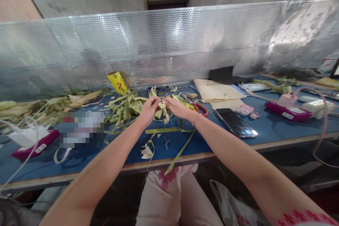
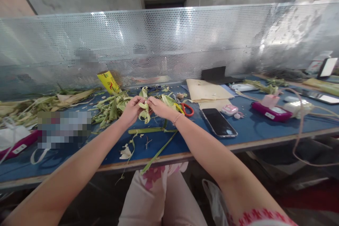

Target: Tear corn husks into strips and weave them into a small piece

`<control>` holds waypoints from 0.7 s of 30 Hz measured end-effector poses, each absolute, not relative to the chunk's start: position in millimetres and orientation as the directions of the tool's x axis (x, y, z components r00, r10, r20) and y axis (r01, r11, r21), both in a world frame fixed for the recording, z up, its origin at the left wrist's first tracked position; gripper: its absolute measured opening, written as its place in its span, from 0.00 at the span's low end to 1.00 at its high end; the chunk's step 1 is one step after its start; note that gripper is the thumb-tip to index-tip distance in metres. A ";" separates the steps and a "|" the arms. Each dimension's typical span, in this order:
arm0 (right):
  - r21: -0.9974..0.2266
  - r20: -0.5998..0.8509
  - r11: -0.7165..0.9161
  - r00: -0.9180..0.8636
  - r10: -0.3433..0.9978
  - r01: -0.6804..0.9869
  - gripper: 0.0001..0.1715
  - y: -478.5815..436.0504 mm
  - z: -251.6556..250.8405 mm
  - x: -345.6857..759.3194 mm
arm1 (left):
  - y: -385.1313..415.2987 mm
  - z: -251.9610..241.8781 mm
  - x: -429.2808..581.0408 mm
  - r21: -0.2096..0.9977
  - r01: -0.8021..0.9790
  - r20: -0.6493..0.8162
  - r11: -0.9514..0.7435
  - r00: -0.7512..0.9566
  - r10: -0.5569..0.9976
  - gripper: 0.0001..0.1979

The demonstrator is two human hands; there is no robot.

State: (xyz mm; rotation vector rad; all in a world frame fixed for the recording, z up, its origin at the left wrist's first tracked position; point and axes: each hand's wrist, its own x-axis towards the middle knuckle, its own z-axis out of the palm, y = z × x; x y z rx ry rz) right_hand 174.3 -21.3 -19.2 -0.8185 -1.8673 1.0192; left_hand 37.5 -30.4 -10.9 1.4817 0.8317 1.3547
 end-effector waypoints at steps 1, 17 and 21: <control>-0.878 0.358 0.456 -0.430 0.829 0.147 0.10 -21.7 -18.7 174.7 | -30.5 -10.7 37.7 0.935 -0.095 0.352 -0.340 0.149 0.924 0.09; -0.365 0.383 0.711 -0.599 0.703 0.601 0.08 -28.0 -6.7 194.5 | -16.3 -16.9 31.6 0.929 -0.049 0.368 -0.367 0.003 0.930 0.08; -0.368 0.248 0.695 -0.655 0.714 0.618 0.10 -31.9 -4.5 195.3 | -17.2 -16.7 32.0 0.937 -0.044 0.348 -0.348 -0.005 0.938 0.07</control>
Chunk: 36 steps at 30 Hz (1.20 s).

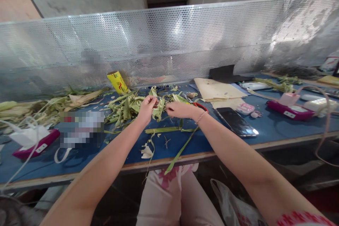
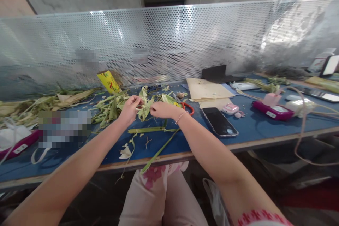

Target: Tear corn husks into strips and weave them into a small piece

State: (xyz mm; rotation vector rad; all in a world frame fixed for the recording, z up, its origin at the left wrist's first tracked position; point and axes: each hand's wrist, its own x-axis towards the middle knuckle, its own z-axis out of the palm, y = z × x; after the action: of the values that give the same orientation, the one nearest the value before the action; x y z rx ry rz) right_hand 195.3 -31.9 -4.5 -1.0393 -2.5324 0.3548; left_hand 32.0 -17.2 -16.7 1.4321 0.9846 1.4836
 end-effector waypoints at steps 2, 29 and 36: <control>-0.345 0.239 0.710 -0.674 0.699 0.613 0.11 -32.8 -4.8 194.0 | -18.7 -15.4 32.4 0.944 -0.063 0.325 -0.325 -0.005 0.946 0.08; -0.514 0.136 0.758 -0.835 0.534 0.401 0.16 -43.7 -4.8 174.4 | -23.5 -11.7 46.9 0.983 -0.087 0.157 -0.162 -0.065 0.985 0.12; -0.550 0.068 0.759 -0.887 0.457 0.349 0.16 -37.1 -9.1 178.2 | -26.8 -16.9 49.7 0.986 0.052 0.162 -0.159 -0.065 0.985 0.11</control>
State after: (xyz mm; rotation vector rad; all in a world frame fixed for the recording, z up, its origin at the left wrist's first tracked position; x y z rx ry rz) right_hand 178.2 -37.1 -9.1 -0.6390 -2.7574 0.8045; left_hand 49.7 -26.8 -16.9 1.3291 1.2147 1.3582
